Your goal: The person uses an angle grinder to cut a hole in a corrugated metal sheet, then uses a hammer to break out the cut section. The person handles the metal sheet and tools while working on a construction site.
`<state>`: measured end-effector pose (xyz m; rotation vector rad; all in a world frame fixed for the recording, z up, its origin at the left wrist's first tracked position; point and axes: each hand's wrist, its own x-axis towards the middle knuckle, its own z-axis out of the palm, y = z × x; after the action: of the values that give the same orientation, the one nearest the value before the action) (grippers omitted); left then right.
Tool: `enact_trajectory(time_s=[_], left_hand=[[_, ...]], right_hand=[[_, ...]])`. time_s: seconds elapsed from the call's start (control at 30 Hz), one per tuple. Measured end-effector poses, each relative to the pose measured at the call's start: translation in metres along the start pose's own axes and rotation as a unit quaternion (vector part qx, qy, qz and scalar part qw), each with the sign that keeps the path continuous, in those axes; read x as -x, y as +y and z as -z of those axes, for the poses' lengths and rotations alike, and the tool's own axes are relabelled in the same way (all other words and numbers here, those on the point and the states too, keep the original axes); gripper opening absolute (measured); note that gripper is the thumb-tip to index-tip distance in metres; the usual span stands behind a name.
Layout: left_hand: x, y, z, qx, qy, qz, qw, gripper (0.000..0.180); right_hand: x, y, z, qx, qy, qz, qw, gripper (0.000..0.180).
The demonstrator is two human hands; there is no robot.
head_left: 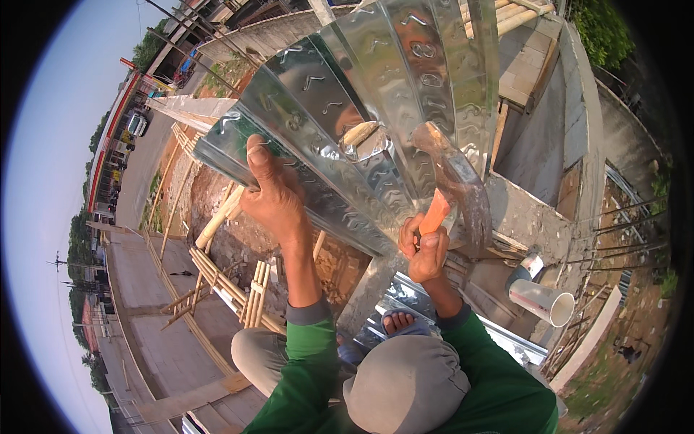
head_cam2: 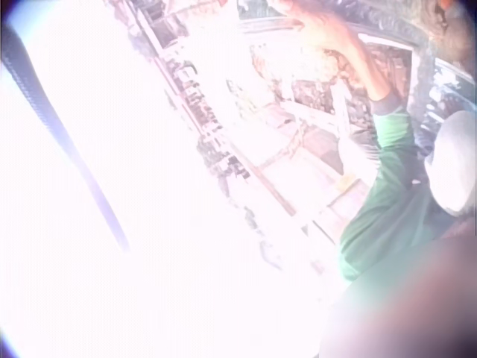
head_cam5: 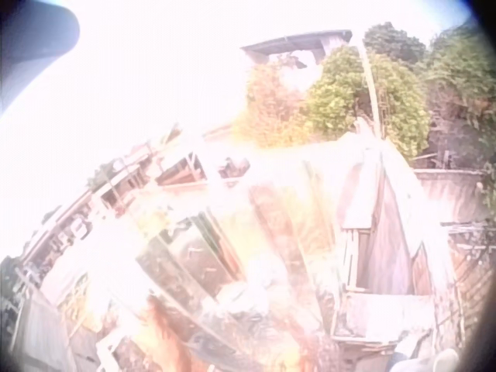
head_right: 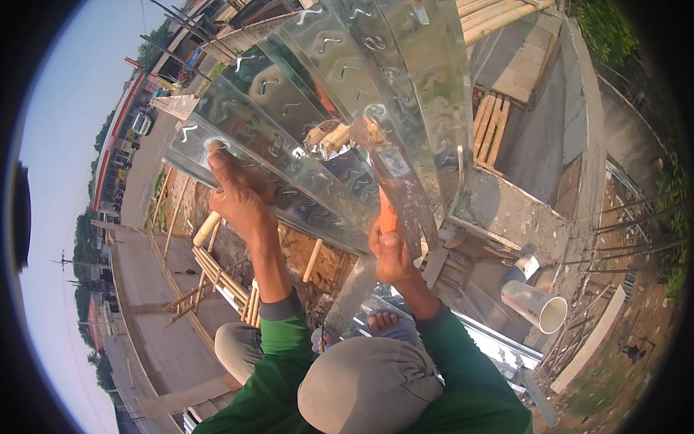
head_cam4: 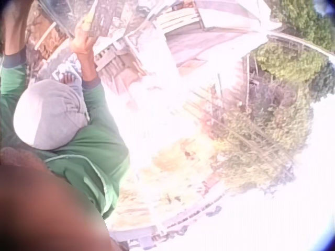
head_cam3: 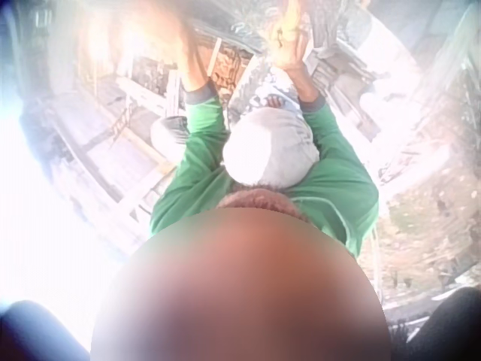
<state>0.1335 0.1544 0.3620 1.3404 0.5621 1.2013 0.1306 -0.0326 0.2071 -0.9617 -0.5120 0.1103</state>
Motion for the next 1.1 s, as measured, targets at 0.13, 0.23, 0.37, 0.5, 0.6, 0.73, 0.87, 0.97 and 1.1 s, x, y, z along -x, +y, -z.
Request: enact_trajectory(time_s=[0.13, 0.23, 0.37, 0.5, 0.6, 0.73, 0.87, 0.97, 1.1], left_hand=[[0.001, -0.002, 0.002, 0.018, -0.011, -0.014, 1.000, 0.053], [0.003, 0.002, 0.003, -0.025, -0.006, -0.018, 1.000, 0.056], [0.000, 0.007, 0.000, 0.015, -0.006, -0.019, 1.000, 0.047], [0.005, 0.008, 0.003, 0.007, -0.006, -0.010, 1.000, 0.045], [0.007, 0.005, 0.002, 0.010, -0.007, -0.015, 1.000, 0.046], [0.004, 0.003, 0.000, 0.008, -0.009, -0.017, 1.000, 0.047], [0.007, 0.004, 0.002, 0.009, -0.002, -0.016, 1.000, 0.046], [0.005, 0.002, -0.001, -0.072, -0.007, -0.066, 0.995, 0.044], [0.001, -0.001, -0.003, -0.017, 0.001, 0.003, 1.000, 0.043]], right_hand=[[0.001, 0.005, 0.001, -0.124, 0.053, 0.033, 0.990, 0.072], [0.002, 0.010, 0.000, 0.160, -0.028, -0.236, 0.958, 0.071], [-0.003, 0.013, -0.004, 0.125, -0.019, -0.226, 0.966, 0.071], [0.002, 0.005, 0.006, 0.129, -0.015, -0.163, 0.978, 0.066], [0.012, -0.006, 0.018, 0.102, -0.020, -0.110, 0.989, 0.059], [0.011, -0.017, 0.029, 0.175, -0.013, 0.005, 0.985, 0.065], [-0.007, -0.023, 0.030, 0.315, -0.016, -0.018, 0.949, 0.065], [-0.019, -0.029, 0.034, 0.493, -0.053, -0.128, 0.859, 0.052], [-0.012, -0.035, 0.029, 0.453, -0.085, -0.083, 0.884, 0.047]])
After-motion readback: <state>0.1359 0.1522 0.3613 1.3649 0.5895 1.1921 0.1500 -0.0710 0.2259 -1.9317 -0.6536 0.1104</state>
